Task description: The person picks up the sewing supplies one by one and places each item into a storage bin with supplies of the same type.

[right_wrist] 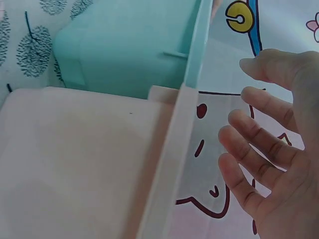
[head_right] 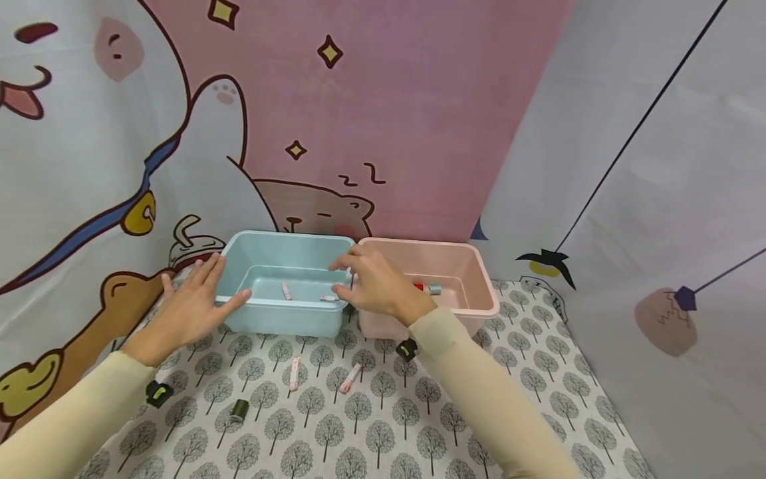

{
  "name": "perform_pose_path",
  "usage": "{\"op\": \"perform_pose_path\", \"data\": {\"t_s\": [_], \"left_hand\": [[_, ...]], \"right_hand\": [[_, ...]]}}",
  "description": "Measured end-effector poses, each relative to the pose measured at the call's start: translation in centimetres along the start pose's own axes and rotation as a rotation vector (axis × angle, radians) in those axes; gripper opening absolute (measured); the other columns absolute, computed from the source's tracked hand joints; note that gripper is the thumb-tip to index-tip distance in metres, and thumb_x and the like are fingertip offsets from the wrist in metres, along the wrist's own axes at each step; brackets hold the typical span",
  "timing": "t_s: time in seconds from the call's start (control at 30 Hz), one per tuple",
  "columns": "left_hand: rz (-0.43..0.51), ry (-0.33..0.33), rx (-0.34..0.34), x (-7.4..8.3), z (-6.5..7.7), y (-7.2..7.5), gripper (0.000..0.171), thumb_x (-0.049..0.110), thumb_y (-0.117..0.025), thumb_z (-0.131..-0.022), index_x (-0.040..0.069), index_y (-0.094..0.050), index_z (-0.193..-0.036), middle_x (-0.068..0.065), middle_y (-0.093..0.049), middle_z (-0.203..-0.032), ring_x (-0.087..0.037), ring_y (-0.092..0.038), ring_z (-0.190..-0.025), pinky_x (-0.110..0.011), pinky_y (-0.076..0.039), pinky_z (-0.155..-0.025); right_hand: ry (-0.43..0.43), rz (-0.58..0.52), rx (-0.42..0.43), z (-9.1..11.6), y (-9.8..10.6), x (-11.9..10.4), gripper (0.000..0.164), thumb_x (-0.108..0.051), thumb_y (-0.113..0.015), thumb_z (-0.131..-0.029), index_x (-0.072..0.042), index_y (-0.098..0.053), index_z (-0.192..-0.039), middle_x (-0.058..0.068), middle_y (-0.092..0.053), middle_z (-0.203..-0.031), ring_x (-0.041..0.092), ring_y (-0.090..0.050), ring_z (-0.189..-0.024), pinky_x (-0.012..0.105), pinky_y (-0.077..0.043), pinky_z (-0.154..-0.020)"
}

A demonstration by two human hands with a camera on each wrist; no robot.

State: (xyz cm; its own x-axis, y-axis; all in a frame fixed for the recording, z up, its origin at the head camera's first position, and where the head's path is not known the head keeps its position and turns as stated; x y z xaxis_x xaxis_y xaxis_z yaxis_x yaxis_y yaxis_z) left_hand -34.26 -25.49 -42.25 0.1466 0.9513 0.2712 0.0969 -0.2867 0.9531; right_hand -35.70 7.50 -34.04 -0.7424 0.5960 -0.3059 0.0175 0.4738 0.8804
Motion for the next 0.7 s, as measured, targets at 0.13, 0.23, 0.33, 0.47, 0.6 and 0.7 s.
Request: {"op": "perform_pose_path", "data": {"t_s": [0.13,0.23,0.33,0.47,0.6,0.7], "left_hand": [[-0.002,0.001,0.001,-0.1,0.0,0.0,0.121,0.089,-0.039,-0.111,-0.001,-0.010,-0.186,-0.028,-0.005,-0.195,-0.064,-0.011,-0.178,-0.099,0.011,-0.128],[0.001,0.002,-0.001,-0.1,0.0,-0.1,0.121,0.090,-0.039,-0.111,0.000,-0.009,-0.186,-0.028,-0.005,-0.195,-0.064,-0.010,-0.178,-0.099,0.012,-0.127],[0.005,0.004,-0.003,-0.1,0.0,-0.1,0.121,0.090,-0.040,-0.111,0.000,-0.008,-0.187,-0.028,-0.005,-0.195,-0.064,-0.010,-0.178,-0.099,0.013,-0.127],[0.008,0.004,-0.001,-0.1,0.0,-0.1,0.121,0.089,-0.040,-0.111,0.001,-0.008,-0.187,-0.027,-0.005,-0.195,-0.063,-0.010,-0.178,-0.098,0.014,-0.128],[0.015,-0.001,0.003,-0.1,-0.1,0.0,0.121,0.089,-0.041,-0.111,0.001,-0.009,-0.187,-0.026,-0.004,-0.195,-0.063,-0.010,-0.178,-0.098,0.014,-0.128],[0.015,-0.002,0.004,-0.1,0.0,0.1,0.121,0.089,-0.041,-0.111,0.000,-0.009,-0.187,-0.027,-0.004,-0.195,-0.063,-0.010,-0.178,-0.098,0.015,-0.128]], "right_hand": [[-0.042,-0.034,-0.030,1.0,-0.4,0.2,0.038,-0.031,-0.088,-0.104,-0.016,-0.084,-0.139,0.008,-0.079,-0.127,0.029,-0.080,-0.108,0.040,-0.068,-0.097],[-0.057,-0.029,-0.032,1.8,-0.6,0.2,0.039,-0.032,-0.087,-0.104,-0.018,-0.083,-0.140,0.009,-0.080,-0.134,0.029,-0.081,-0.113,0.045,-0.069,-0.102],[-0.040,-0.014,-0.016,2.4,-0.7,0.0,0.038,-0.032,-0.088,-0.103,-0.019,-0.084,-0.139,0.006,-0.081,-0.134,0.026,-0.081,-0.114,0.046,-0.070,-0.103],[-0.029,0.000,-0.001,3.3,-0.8,-0.3,0.038,-0.031,-0.089,-0.102,-0.019,-0.084,-0.138,0.004,-0.081,-0.134,0.024,-0.082,-0.111,0.043,-0.070,-0.099],[-0.023,0.013,0.010,4.0,-0.9,-0.6,0.038,-0.031,-0.090,-0.102,-0.018,-0.085,-0.137,0.003,-0.081,-0.135,0.025,-0.081,-0.109,0.041,-0.068,-0.094],[-0.003,0.012,0.020,4.4,-1.1,-0.9,0.037,-0.030,-0.091,-0.101,-0.017,-0.085,-0.135,0.004,-0.081,-0.135,0.026,-0.081,-0.112,0.041,-0.068,-0.096]]}}
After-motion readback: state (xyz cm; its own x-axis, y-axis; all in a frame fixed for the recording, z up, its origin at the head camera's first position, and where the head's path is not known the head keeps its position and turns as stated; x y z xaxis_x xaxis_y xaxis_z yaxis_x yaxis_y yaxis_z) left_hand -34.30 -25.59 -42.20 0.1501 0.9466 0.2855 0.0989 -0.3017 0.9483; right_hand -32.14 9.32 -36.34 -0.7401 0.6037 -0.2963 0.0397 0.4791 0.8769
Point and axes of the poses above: each hand's wrist, its own z-axis away from the middle knuckle, its own y-axis out of the back of the hand, x = y × z, the point moved 8 cm from there along -z, towards the middle knuckle
